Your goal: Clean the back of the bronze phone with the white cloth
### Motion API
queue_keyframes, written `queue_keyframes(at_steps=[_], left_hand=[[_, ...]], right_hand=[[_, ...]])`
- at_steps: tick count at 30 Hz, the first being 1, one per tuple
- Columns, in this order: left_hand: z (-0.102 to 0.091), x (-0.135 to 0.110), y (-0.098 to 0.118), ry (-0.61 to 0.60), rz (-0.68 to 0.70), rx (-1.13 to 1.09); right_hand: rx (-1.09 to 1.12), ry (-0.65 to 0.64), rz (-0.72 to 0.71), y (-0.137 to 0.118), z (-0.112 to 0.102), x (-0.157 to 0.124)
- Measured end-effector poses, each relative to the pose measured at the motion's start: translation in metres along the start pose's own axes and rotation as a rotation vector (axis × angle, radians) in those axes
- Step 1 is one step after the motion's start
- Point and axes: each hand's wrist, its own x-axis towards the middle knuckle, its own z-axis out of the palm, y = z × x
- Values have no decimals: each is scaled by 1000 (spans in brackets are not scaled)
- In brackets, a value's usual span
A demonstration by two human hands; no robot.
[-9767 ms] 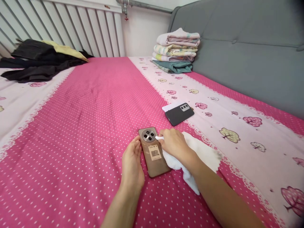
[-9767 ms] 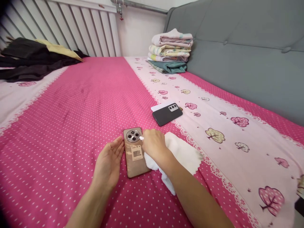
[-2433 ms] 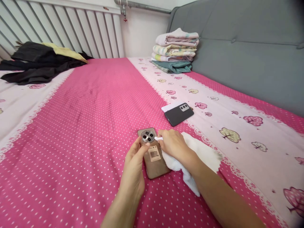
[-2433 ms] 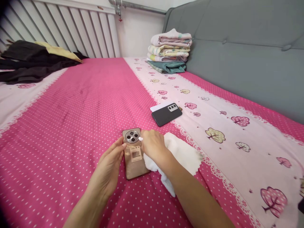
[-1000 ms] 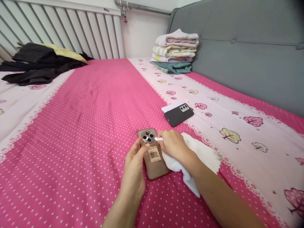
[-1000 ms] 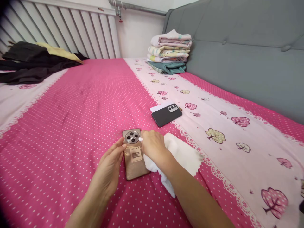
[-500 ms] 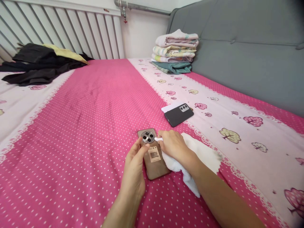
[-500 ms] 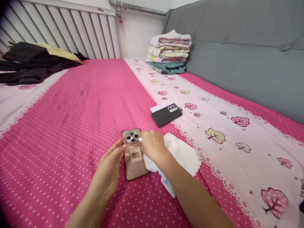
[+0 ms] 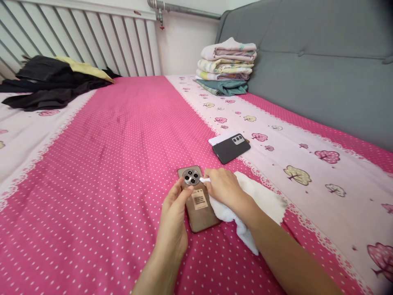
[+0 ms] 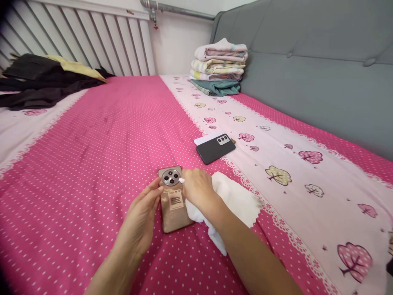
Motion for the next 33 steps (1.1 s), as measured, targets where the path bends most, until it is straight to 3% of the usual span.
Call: queue_keyframes(at_steps=[33], left_hand=[[0,-1,1,13,1,-4]], right_hand=[[8,3,-8,1,2,1]])
